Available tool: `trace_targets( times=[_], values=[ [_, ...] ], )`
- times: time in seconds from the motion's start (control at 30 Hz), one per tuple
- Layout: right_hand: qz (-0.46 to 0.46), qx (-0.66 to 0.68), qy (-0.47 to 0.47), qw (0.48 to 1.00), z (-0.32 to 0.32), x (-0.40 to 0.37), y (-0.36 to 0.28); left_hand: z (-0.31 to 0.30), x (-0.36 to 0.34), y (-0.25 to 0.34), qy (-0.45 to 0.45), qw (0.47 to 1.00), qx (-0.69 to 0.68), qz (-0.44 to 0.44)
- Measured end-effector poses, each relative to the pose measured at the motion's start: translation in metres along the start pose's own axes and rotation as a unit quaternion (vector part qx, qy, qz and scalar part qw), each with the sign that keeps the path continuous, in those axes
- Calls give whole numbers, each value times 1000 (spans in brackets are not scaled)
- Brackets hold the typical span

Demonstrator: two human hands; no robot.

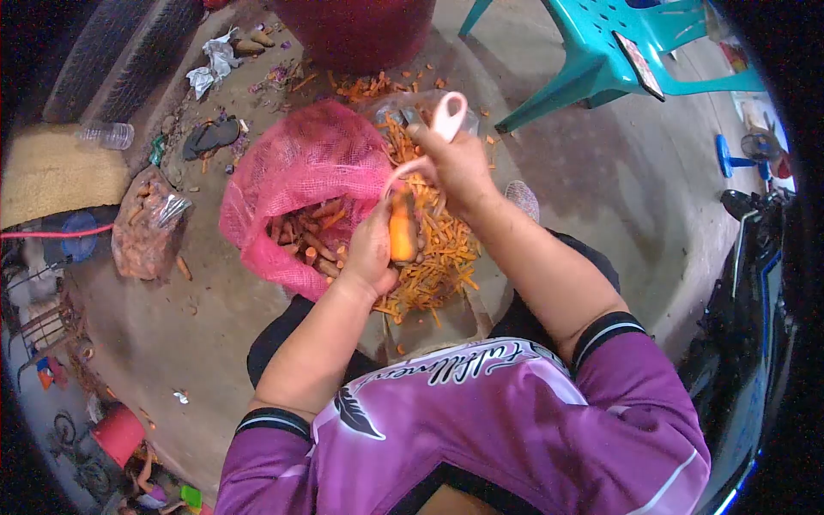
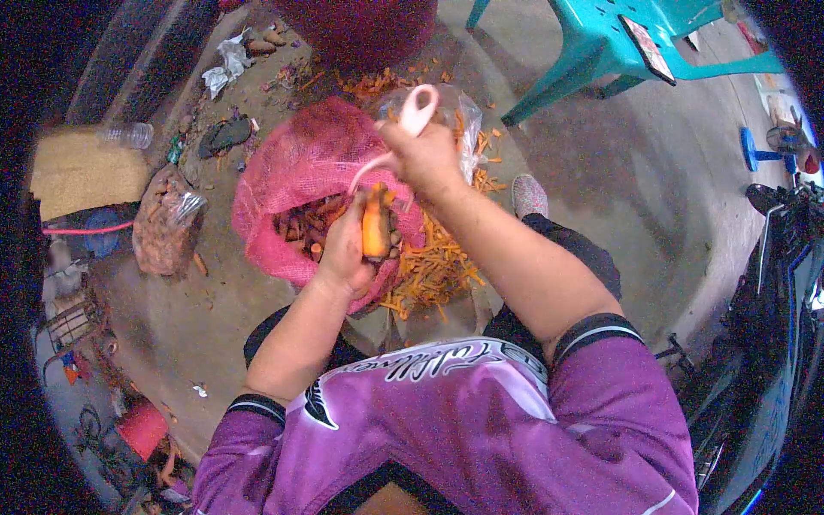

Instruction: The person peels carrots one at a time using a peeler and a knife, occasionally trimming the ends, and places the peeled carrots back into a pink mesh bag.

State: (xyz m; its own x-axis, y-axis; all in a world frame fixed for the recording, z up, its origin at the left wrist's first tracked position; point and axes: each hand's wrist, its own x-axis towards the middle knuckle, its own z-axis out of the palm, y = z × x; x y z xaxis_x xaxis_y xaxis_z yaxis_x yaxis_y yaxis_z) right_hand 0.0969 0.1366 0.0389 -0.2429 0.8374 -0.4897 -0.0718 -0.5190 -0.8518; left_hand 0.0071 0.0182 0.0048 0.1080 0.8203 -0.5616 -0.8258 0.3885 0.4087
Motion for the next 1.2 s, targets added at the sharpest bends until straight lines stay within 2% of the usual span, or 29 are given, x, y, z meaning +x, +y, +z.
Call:
trace_targets(
  times=[0.07,0.1,0.2,0.23,0.27,0.33,0.43,0.53,0.63,0.73,0.8,0.87,0.9,0.97,1.1,1.2],
  values=[
    [-42,-56,-65,995,5,-7,17,5,0,2,28,999,-17,4],
    [-20,-59,-93,994,7,-14,16,6,-1,5,36,999,-11,-2],
    [-64,-163,-33,984,-2,5,26,14,-7,5,45,999,13,-16],
    [-69,-97,0,993,-6,11,20,8,-6,3,33,999,16,-37],
    [-88,-149,67,983,-16,29,20,5,-6,1,21,998,20,-57],
    [-87,-45,131,986,-27,41,7,8,-7,-3,12,997,-7,-78],
    [-67,10,106,992,-23,35,1,4,-3,1,5,998,-5,-64],
    [-22,-42,5,999,-4,-1,-2,9,-4,6,26,999,7,-29],
    [-86,-146,-82,982,3,-15,15,18,-7,8,52,999,15,9],
    [-28,-107,-36,993,-5,5,16,6,1,0,42,999,24,8],
    [-90,-103,20,990,-16,25,20,16,-5,0,54,998,14,13],
    [-119,-120,101,980,-31,44,14,12,-7,-2,-17,999,35,-33],
    [-96,-93,111,985,-34,43,12,8,-8,-2,-51,996,46,-57],
    [-52,-45,123,990,-34,43,4,5,-4,1,-8,999,20,-50],
    [-79,-6,57,995,-20,31,15,-1,3,6,70,997,-13,-26],
    [-18,-48,-12,999,0,-10,3,8,2,8,71,997,-40,-1]
  ],
)
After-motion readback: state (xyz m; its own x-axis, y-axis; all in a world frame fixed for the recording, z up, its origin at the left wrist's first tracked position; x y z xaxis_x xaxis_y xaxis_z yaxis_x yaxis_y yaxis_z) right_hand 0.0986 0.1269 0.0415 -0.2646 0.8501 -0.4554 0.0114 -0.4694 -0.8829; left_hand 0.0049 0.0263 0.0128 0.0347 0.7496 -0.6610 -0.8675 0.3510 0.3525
